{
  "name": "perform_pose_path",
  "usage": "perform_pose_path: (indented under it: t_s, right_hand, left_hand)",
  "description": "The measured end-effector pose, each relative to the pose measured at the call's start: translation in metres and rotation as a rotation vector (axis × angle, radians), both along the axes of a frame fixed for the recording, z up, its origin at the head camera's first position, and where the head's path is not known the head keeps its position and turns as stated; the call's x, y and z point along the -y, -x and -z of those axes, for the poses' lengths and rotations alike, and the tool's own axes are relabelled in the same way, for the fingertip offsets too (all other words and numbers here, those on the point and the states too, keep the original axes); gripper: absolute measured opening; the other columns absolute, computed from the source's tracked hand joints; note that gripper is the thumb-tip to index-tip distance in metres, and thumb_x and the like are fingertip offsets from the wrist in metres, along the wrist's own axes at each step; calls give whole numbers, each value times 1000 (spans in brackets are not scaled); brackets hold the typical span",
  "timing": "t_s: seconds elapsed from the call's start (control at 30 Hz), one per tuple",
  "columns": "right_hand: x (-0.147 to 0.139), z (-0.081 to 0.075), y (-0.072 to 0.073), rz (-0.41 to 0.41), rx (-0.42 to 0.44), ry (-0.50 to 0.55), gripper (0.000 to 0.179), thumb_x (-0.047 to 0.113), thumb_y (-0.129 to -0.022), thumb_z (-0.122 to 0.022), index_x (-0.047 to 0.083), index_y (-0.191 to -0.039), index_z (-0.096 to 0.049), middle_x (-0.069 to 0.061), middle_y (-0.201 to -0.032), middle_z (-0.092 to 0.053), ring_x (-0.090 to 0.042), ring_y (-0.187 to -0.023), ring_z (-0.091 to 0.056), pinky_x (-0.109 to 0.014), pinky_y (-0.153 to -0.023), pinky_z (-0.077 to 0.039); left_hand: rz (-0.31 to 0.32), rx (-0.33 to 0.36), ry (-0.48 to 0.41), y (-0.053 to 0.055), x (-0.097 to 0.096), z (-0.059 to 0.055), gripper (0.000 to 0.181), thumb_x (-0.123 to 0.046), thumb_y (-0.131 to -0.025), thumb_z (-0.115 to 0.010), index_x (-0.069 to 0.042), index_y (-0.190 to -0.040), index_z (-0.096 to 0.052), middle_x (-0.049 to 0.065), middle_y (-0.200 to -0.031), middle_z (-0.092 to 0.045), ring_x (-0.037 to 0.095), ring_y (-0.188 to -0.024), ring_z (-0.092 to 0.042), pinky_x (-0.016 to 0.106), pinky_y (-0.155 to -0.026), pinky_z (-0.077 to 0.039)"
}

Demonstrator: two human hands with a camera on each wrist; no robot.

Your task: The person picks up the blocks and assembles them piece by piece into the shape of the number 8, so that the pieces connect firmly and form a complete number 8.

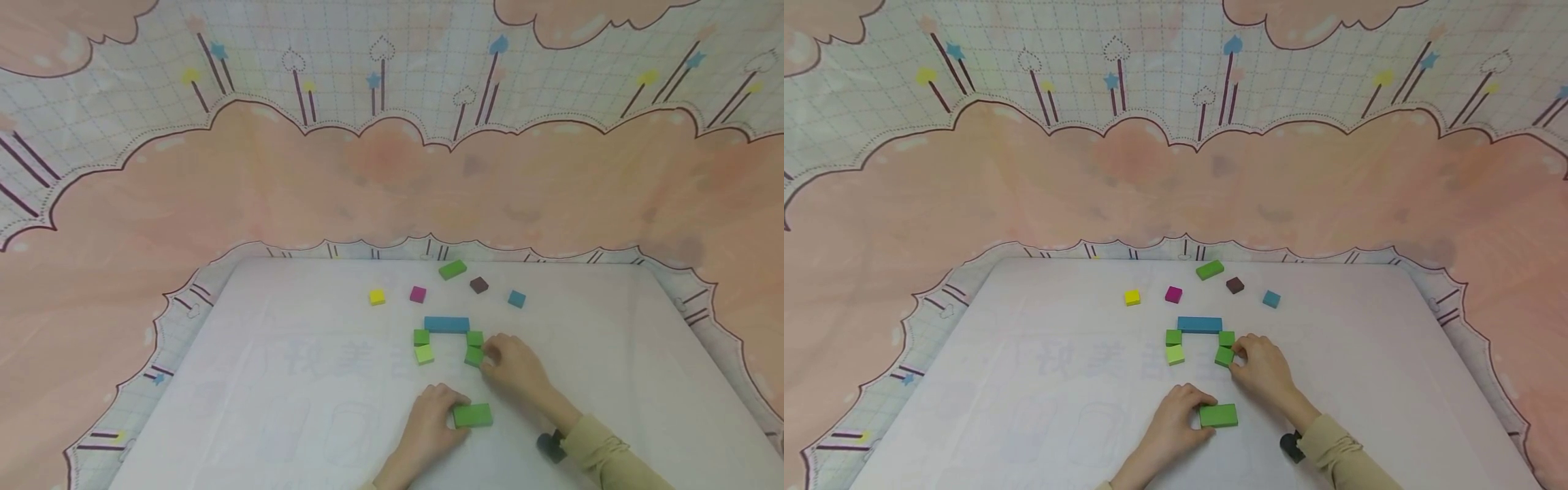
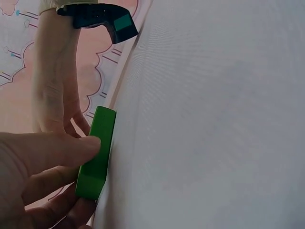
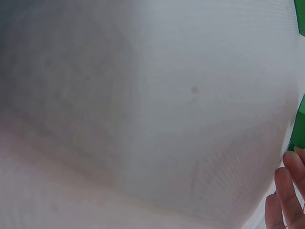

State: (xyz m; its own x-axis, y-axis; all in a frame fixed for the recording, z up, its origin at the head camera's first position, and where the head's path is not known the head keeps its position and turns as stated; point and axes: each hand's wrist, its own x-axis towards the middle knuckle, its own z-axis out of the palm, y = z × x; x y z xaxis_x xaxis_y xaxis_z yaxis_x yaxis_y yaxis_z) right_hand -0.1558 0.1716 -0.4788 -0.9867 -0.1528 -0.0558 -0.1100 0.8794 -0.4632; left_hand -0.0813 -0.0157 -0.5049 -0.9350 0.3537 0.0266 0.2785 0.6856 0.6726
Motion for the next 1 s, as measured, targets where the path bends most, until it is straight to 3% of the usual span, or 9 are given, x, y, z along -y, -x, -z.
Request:
perform_pose_path:
  t_s: [0.23,0.77,1.0]
  right_hand:
    - [0,0,0,2,5,-5,30,17,-80,-68,7,-108,-67,-7,-102,-67,-24,-98,-59,-45,-90,-51]
    - [1,1,0,2,13,-10,31,18,-80,-68,6,-109,-66,-7,-103,-67,-25,-99,-59,-45,-90,-51]
    - [2,0,-1,23,39,-3,30,18,-82,-68,7,-110,-66,-6,-103,-67,-23,-98,-58,-44,-89,-51]
  left_hand:
    - [10,-42,18,0,0,-1,32,-15,-71,-78,-17,-103,-70,-9,-91,-61,2,-84,-47,18,-75,-42]
    - [-1,18,-8,4,3,-4,30,-13,-73,-76,-17,-102,-69,-11,-91,-59,1,-84,-46,18,-75,-44]
    - [-11,-7,-2,8,7,-8,31,-12,-72,-77,-16,-102,-69,-9,-92,-61,3,-85,-48,19,-75,-46]
